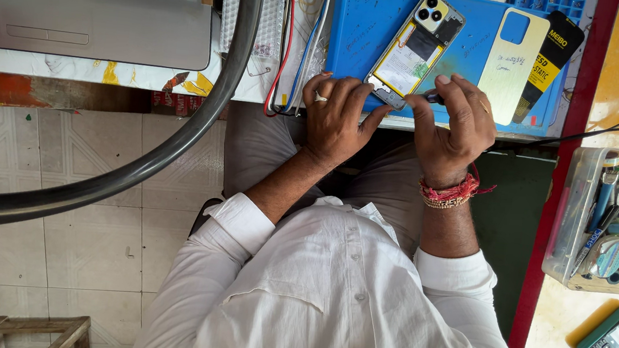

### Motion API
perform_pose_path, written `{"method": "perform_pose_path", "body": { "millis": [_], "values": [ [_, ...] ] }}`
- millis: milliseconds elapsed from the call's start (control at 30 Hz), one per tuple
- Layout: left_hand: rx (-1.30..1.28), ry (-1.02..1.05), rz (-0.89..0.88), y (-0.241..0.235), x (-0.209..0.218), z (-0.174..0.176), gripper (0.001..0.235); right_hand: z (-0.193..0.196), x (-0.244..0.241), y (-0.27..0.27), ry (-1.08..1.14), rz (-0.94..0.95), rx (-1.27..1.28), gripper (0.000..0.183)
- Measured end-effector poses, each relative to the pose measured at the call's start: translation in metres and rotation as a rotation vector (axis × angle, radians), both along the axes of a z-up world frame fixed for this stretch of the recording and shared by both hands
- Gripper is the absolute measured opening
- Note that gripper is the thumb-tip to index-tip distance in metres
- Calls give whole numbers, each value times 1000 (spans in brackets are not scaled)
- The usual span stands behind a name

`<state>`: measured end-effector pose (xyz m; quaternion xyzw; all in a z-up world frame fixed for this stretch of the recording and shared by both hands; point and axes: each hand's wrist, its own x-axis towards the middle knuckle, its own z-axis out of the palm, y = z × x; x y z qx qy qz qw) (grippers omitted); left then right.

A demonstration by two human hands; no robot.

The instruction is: The person uses a screwdriver to remove screws from the back of a disassembled smartphone. They then use a yellow air blower to clean the internal components and camera area before continuing to manipulate the device with the screwdriver.

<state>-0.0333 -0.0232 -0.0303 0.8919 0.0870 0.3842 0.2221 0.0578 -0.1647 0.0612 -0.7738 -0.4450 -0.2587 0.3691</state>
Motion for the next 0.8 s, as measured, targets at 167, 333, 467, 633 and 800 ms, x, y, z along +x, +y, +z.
{"method": "perform_pose_path", "body": {
  "millis": [167,333,467,633,800],
  "values": [
    [-7,6,8,-1,0,1,41,13,-1,2,355,267,96,29],
    [-1,3,-2,-1,0,-2,40,7,5,3,346,235,61,35],
    [33,15,-65,2,-5,-8,37,2,9,3,483,265,157,29],
    [106,92,-130,1,-21,-19,44,0,9,0,382,260,130,35],
    [103,136,-139,-2,-28,-27,51,-3,7,0,506,241,175,37]
  ]
}}
